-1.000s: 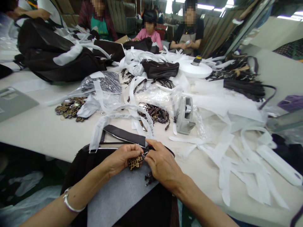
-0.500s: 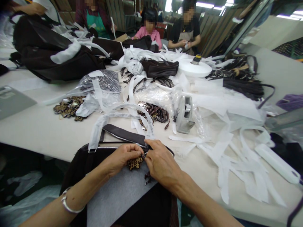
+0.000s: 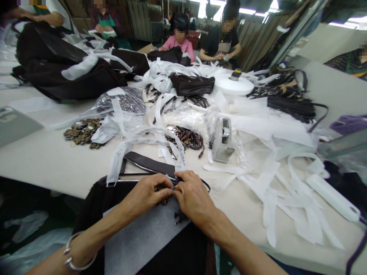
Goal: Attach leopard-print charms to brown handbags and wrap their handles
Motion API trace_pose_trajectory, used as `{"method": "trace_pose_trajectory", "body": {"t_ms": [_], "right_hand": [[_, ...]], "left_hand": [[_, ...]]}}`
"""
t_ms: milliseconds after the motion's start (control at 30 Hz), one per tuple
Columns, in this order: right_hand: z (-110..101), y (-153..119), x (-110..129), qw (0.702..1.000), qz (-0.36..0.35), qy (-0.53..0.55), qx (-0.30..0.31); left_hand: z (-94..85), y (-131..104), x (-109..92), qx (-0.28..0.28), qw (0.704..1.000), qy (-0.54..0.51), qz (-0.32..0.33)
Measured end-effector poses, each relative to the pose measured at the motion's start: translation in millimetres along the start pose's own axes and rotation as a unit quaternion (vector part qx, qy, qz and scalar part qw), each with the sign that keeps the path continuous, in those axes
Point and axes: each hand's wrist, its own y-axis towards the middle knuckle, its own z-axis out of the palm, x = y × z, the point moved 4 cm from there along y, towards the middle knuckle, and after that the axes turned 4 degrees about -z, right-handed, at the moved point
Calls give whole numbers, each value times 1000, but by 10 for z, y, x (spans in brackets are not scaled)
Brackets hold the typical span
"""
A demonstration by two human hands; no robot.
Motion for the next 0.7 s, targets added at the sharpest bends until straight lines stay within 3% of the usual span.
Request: {"method": "trace_pose_trajectory", "body": {"t_ms": [167,267,467,700], "right_hand": [[9,-4,-2,1000,0,19,-11],[5,11,6,999,-9,27,-15],[18,23,11,998,22,29,-41],[88,37,36,998,4,21,-52]], "left_hand": [[1,-23,-92,-11,984,161,72],[3,3,-110,-9,977,198,79],[-44,67,-28,19,992,123,24],[-35,126,61,43,998,2,-37]]}}
